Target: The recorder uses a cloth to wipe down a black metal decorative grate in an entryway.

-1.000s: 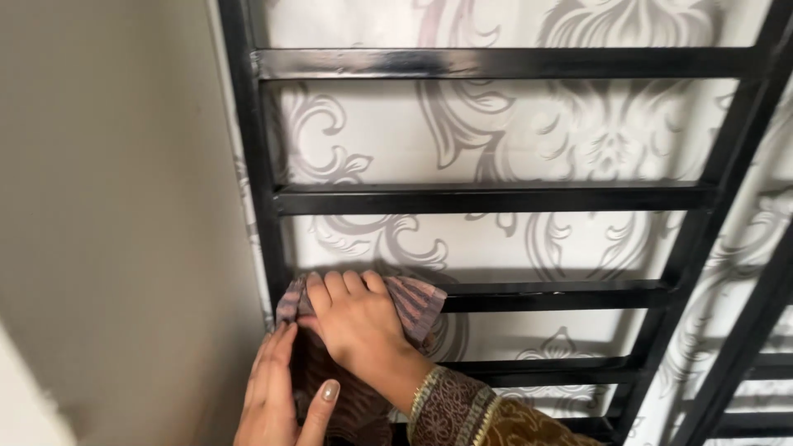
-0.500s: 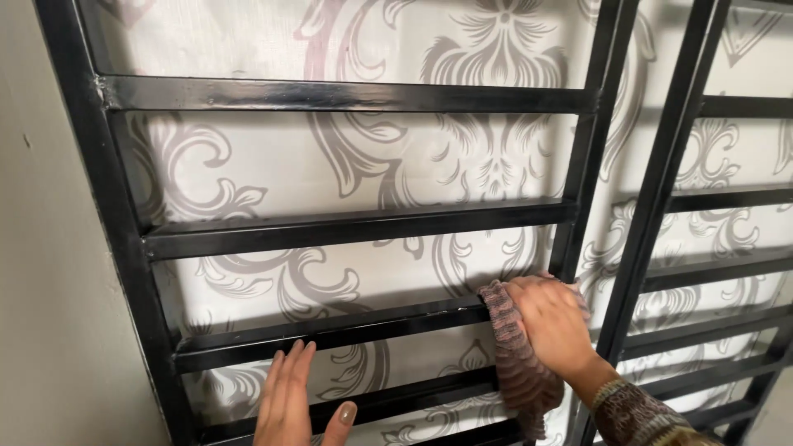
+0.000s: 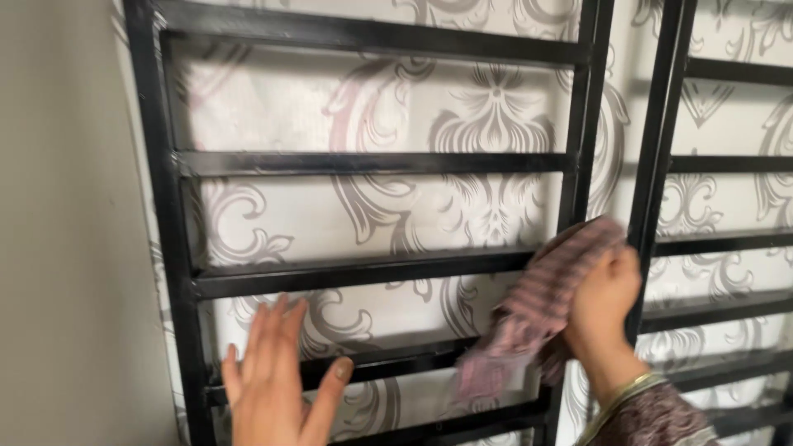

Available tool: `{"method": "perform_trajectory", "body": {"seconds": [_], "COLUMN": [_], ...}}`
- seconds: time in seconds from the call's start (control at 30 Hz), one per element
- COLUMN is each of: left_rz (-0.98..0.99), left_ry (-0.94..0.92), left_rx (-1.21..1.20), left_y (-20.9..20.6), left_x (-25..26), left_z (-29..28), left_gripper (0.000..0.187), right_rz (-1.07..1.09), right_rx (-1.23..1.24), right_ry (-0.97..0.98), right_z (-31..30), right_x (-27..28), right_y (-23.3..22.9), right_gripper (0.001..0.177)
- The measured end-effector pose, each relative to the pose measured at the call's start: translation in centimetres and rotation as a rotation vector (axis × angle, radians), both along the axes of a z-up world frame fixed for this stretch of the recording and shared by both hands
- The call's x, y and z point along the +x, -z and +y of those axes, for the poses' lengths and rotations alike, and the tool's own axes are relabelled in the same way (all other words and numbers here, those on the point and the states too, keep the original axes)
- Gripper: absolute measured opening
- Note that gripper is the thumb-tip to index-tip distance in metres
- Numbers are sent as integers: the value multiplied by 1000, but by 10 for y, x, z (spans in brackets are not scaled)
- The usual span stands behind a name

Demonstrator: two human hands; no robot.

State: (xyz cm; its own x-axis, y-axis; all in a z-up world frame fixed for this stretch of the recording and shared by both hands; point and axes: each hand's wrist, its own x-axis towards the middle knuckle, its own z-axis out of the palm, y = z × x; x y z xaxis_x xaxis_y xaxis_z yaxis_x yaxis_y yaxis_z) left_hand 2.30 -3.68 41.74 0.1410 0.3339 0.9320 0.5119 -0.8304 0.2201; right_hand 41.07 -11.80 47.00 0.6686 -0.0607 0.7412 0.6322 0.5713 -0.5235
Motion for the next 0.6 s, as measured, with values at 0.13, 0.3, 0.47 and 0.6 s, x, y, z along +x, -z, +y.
{"method": "perform_trajectory", "body": {"seconds": [0.13, 0.3, 0.47, 0.6], "left_rz": [-267, -576, -651, -627], "left_ry": [-199, 54, 279, 381], "left_rx": [73, -101, -322, -347], "left_y": [-35, -13, -6, 4], "left_x": [-24, -40, -58, -71], "left_z": [8, 61, 72, 95], "left_gripper": [79, 81, 88, 94], "right_rz": [-303, -595, -680, -913], "right_rx": [173, -404, -675, -527], "right_ry": [225, 603, 717, 760], "right_z": [-12, 30, 63, 116], "right_x": [-18, -60, -151, -261], "right_y": [-64, -49, -48, -41], "right_gripper": [14, 25, 41, 18]}}
